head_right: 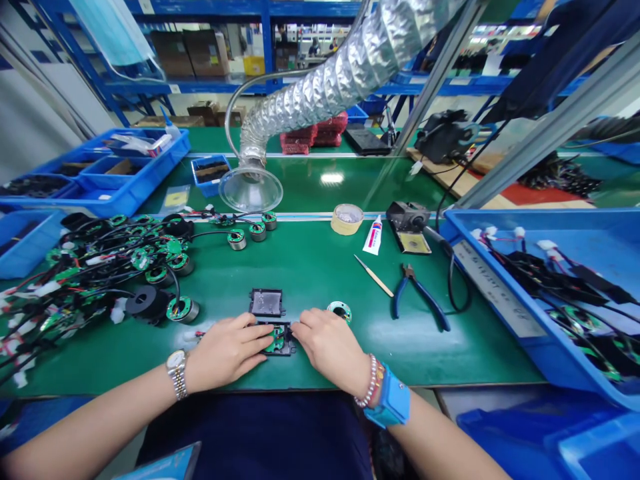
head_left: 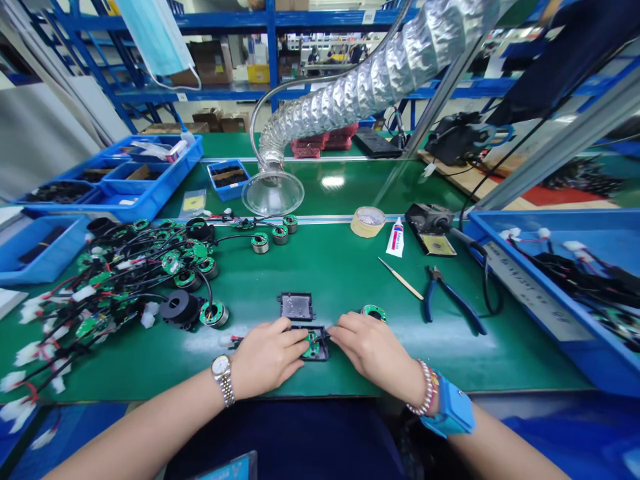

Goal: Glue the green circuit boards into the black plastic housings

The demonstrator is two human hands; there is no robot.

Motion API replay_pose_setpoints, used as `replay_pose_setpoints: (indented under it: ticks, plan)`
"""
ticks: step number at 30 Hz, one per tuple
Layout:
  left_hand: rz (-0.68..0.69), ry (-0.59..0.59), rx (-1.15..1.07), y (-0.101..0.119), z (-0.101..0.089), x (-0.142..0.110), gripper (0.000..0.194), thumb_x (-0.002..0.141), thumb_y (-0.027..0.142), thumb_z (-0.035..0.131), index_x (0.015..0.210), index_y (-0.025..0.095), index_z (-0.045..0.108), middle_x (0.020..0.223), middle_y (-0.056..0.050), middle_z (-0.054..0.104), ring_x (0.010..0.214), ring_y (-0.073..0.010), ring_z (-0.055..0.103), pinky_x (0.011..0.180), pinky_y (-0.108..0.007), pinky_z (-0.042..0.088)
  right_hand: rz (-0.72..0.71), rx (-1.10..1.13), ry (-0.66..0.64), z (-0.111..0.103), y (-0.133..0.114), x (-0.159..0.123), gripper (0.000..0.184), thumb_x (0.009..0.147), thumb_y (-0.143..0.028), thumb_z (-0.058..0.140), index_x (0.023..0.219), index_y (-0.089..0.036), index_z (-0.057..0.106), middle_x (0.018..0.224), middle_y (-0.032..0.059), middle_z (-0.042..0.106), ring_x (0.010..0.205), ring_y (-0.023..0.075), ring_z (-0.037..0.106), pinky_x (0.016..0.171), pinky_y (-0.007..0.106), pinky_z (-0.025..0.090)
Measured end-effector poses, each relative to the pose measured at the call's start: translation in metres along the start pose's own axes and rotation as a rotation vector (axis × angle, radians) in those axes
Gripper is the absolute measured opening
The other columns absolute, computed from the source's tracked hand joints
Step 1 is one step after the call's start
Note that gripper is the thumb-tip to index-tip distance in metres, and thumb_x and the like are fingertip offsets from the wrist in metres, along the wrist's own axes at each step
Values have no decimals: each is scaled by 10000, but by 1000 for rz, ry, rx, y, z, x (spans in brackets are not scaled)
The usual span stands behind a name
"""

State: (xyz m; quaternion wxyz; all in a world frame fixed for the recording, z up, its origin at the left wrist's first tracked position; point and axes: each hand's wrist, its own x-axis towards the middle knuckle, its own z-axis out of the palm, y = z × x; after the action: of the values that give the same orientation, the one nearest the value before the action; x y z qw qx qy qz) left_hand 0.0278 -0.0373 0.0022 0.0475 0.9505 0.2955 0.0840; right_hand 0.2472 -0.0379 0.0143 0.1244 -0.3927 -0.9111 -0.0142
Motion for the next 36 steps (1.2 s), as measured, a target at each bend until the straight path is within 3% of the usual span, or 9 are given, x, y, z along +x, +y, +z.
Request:
replay_pose_setpoints:
  ticks: [14,21,30,36]
  plan:
    - [25,-45,55,1,0,6,211,867,346,476,973,198,582,1035,-23,595,854,-191,482,594,-294,375,20,42,40,5,-6,-10,223,864,-138,416,752,-154,608,647,26,544,607,143,419,584,283,256]
    - [79,-57,84,-5,8,5,257,860,359,494,1076,227,539,1120,-28,562,885,-193,468,645,-295,386,10,-10,-54,8,-8,-16,168,821,-101,445,724,-154,570,663,30,531,605,142,394,582,289,235]
    - [51,-57,73,-1,14,2,220,878,333,465,1045,209,538,1109,-28,563,837,-189,455,665,-313,416,-32,-60,-255,12,-15,-8,103,757,-70,501,722,-154,550,705,43,548,640,160,402,563,297,223]
    - [30,-39,89,2,12,3,204,863,327,497,1023,210,548,1091,-26,567,832,-185,456,647,-307,415,-44,-46,-179,12,-9,-10,124,803,-104,492,719,-156,567,717,37,559,665,157,424,611,302,279]
